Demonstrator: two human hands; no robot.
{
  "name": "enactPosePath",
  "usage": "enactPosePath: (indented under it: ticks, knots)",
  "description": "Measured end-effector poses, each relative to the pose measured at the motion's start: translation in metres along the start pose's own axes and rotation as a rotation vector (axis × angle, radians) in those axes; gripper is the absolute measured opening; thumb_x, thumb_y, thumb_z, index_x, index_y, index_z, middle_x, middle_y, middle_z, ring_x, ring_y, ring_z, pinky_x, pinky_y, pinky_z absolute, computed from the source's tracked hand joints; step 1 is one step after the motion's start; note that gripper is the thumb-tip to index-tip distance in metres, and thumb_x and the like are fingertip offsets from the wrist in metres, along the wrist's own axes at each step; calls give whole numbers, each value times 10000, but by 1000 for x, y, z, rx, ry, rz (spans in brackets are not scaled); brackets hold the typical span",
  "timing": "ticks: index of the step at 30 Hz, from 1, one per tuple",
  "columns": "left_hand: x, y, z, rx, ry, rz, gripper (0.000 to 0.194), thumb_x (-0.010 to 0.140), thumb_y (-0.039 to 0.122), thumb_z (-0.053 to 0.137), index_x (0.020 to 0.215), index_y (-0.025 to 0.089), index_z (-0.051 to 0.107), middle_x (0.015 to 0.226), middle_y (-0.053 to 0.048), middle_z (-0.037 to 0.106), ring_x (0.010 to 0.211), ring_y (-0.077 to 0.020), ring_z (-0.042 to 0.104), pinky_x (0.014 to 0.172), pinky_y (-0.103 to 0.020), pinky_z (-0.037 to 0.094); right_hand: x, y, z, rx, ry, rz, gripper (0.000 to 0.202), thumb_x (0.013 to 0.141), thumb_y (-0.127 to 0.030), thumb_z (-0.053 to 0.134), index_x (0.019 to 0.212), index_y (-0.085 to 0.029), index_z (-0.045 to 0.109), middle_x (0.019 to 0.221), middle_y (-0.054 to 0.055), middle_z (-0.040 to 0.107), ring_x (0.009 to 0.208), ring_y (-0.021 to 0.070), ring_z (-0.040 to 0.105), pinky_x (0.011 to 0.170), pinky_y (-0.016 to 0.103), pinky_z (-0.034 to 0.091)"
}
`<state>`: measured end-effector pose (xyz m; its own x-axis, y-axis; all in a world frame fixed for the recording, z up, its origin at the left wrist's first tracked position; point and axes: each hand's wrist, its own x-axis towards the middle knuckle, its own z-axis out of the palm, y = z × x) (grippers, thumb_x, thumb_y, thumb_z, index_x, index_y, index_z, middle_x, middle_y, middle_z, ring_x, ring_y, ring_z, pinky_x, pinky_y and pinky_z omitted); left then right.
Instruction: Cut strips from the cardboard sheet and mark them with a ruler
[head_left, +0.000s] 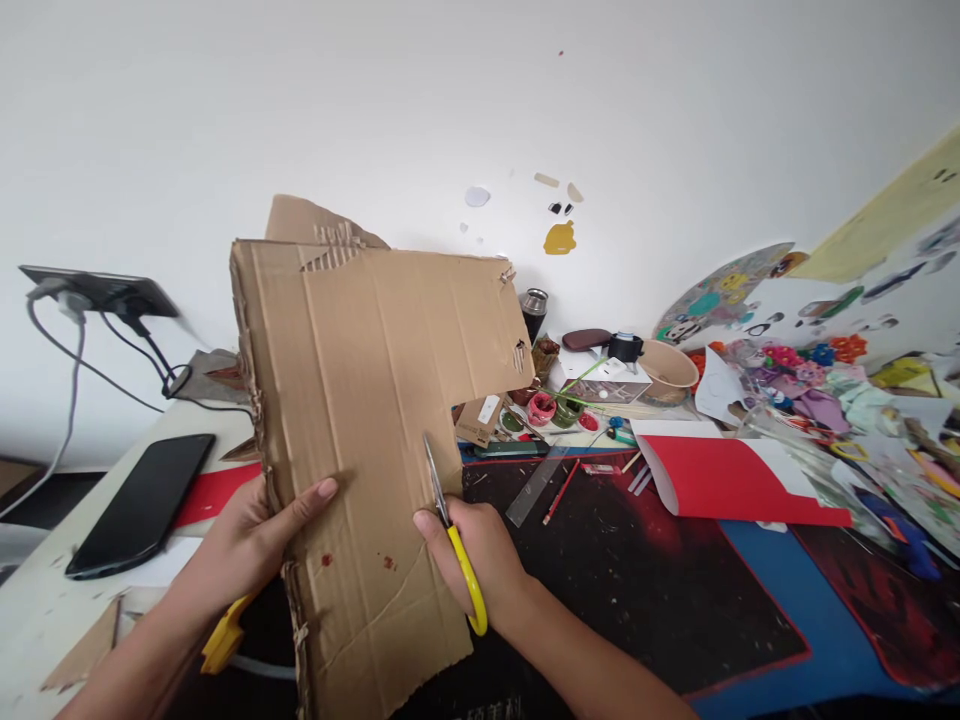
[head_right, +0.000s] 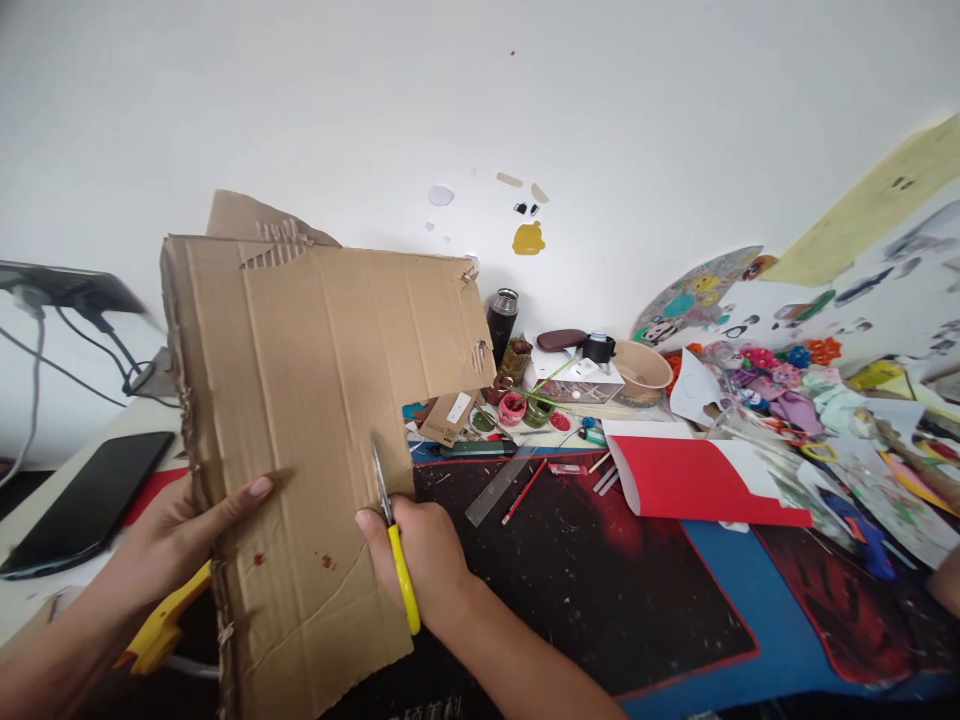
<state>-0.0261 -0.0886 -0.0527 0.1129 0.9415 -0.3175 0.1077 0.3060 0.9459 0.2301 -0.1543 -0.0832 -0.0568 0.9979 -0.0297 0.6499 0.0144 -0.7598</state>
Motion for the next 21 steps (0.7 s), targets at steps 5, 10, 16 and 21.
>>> enactPosePath:
  ticks: [5,10,16,21]
  knots:
    - [3,-4,2,-1,-2,8,596,608,701,958,980,246,863,964,-88,876,886,-369,842,741,-367,711,0,5,8,48,24,-9,391,1072,-447,506,761,-218,565,637,11,621,568,150,544,573,253,317]
    - [3,-4,5,29,18,35,640,673,712,920,1104,244,843,1064,-107,872,988,-378,833,809,-374,701,2,10,14,52,36,-5,387,1063,-458,497,763,-223,562,643,21,644,570,160,581,574,256,332]
    - [6,-9,3,66,-3,38,636,716,718,889,1137,244,840,1090,-117,868,1006,-393,828,826,-410,700,4,13,22,53,38,12,372,1060,-467,486,818,-217,617,687,42,692,597,174,618,586,256,356]
    - [9,-11,1,86,-9,57,629,733,720,875,1139,240,847,1106,-121,866,1011,-398,826,850,-428,696,4,14,27,66,48,22,408,1054,-492,466,789,-214,605,664,37,661,588,170,588,577,259,343]
